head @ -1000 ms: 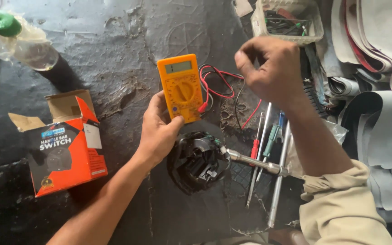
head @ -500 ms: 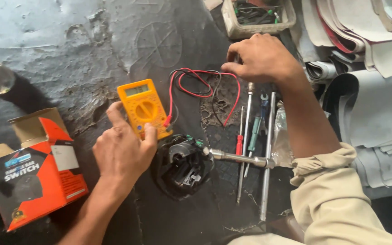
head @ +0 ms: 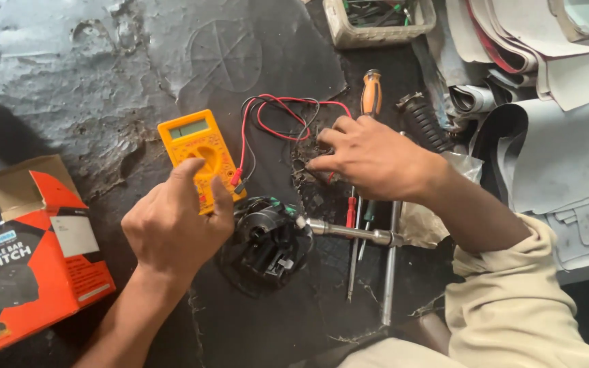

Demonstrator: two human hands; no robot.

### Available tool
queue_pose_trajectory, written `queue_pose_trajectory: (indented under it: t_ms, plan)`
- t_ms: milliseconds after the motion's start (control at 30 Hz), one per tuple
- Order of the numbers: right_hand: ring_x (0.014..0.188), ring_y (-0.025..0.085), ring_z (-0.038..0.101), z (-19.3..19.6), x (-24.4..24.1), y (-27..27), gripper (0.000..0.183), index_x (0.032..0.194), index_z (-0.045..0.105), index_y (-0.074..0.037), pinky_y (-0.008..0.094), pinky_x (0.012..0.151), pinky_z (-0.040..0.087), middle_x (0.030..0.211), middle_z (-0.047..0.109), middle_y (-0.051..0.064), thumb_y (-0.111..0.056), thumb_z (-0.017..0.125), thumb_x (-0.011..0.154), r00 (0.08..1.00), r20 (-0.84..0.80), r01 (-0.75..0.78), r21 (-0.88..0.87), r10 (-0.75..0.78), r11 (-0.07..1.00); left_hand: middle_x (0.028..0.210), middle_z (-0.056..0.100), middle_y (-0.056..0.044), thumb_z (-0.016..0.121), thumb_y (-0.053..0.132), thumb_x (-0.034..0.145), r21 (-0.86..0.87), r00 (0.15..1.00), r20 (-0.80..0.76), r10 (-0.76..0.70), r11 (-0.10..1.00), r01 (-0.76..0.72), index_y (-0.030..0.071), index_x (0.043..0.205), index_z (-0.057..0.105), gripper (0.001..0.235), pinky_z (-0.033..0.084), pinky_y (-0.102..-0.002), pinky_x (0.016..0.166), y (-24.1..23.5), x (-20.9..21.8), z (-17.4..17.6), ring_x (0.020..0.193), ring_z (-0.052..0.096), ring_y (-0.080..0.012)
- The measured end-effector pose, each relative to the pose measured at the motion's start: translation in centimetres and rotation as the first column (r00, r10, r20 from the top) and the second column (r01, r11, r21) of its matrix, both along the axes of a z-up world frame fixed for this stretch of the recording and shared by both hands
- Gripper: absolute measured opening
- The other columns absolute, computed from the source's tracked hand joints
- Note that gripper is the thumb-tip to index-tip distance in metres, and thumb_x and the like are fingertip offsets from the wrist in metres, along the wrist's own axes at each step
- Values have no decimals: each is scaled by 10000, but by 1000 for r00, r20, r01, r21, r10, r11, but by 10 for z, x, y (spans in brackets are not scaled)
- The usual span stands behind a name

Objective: The person sits at a workbench with a new handlebar switch in its box and tests the switch using a multimeter, connecting probe wires to the switch terminals and reading the display. They then use a screwdriver to open and work on the switch assembly and handle its wiring connector.

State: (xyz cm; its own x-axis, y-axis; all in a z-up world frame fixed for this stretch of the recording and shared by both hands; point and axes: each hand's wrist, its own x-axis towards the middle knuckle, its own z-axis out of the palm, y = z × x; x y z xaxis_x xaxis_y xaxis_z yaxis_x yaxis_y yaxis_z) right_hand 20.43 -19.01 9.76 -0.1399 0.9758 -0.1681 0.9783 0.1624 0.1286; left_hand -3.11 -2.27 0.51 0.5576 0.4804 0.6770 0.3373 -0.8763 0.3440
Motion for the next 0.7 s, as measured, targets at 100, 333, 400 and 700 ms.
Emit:
queue_pose_trajectory:
  t_ms: [100,333,400,700]
  plan:
    - [983,277,615,-8,4,3,437,1202,725,-196,442,811,521,996,652,66,-215,754,767,995,33,93,-108,-90,990,735,663,-99,737,171,944,53,989,91,-121,992,116,15,1092,693,219,520,-353,599,-2,0,2,626,661,-255]
    - [817,197,671,5,-6,8,151,1056,760,-89,347,713,530,865,697,34,-133,769,912,664,-721,-106,171,198,980,917,697,-108,784,78,914,101,870,195,-453,891,442,30,1049,684,175,562,-345,672,-13,3,17,755,705,-258]
    - [841,191,676,2,-17,10,147,1074,739,-66,336,737,529,912,709,37,-100,766,933,539,-805,-91,237,248,967,979,701,-115,796,74,912,90,834,223,-504,863,497,26,1080,678,211,583,-348,717,-15,4,17,816,723,-267]
    - [796,170,678,2,-51,21,99,1045,748,-54,316,718,531,903,703,44,-108,769,965,605,-780,56,240,158,969,1009,733,-97,811,56,937,-222,740,462,-489,744,630,37,1151,682,251,578,-264,668,-25,-6,10,772,724,-161]
